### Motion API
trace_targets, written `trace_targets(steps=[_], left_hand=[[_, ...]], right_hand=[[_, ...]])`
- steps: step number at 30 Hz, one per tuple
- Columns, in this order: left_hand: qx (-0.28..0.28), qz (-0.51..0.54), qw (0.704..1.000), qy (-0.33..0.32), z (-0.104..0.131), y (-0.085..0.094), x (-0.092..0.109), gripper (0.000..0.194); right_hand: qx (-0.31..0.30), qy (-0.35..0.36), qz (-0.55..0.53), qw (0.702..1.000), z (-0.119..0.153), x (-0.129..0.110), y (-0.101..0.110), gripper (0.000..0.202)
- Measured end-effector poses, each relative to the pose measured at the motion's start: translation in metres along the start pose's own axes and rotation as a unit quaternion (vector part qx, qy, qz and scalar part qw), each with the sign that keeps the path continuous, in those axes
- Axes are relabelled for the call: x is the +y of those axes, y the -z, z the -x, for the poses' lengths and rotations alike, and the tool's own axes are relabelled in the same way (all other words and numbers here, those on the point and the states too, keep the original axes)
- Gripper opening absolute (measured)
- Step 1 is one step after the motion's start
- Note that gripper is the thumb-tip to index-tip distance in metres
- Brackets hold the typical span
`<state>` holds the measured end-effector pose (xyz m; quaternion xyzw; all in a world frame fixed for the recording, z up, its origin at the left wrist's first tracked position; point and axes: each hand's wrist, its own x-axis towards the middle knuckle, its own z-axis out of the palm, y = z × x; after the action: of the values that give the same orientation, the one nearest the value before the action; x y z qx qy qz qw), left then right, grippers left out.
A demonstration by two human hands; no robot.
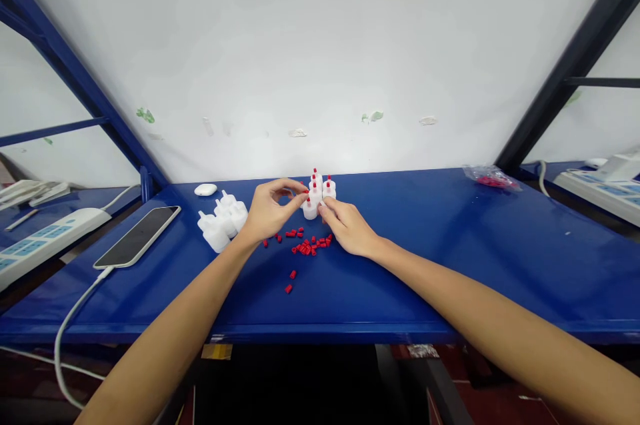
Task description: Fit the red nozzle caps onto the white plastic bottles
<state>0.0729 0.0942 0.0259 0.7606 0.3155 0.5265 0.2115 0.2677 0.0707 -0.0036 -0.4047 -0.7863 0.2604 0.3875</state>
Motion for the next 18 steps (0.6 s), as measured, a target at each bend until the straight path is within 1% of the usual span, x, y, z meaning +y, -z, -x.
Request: trace_targets(steps=[1,3,5,7,10,14,18], left_hand=[[0.007,0.034,0.999,0.008,0.000,-0.001,0.001,0.014],[-0.003,0.071,0.997,0.018,0.000,-0.005,0.002,0.019],[-0.026,0.071,0.997,0.028,0.002,-0.009,0.003,0.017],[-0.047,0.066,0.996,0.036,0.004,-0.013,0.003,0.014],[-0.061,0.061,0.996,0.037,0.007,-0.017,0.003,0.013],[-0.070,0.052,0.996,0.022,0.009,-0.019,0.003,0.010],[-0.097,0.036,0.995,0.008,0.009,-0.019,0.004,0.008]], right_hand=[[-0.006,0.007,-0.006,1.000,0.000,0.000,0.000,0.034],[-0.014,0.017,-0.021,1.000,0.000,-0.001,-0.001,0.033],[-0.018,0.013,-0.047,0.999,0.000,-0.001,-0.002,0.033],[-0.015,-0.007,-0.091,0.996,0.001,-0.001,-0.002,0.033],[-0.005,-0.029,-0.150,0.988,0.001,0.000,-0.002,0.036],[0.010,-0.026,-0.156,0.987,0.002,0.003,-0.002,0.048],[0.010,-0.012,-0.147,0.989,0.000,0.003,-0.002,0.045]])
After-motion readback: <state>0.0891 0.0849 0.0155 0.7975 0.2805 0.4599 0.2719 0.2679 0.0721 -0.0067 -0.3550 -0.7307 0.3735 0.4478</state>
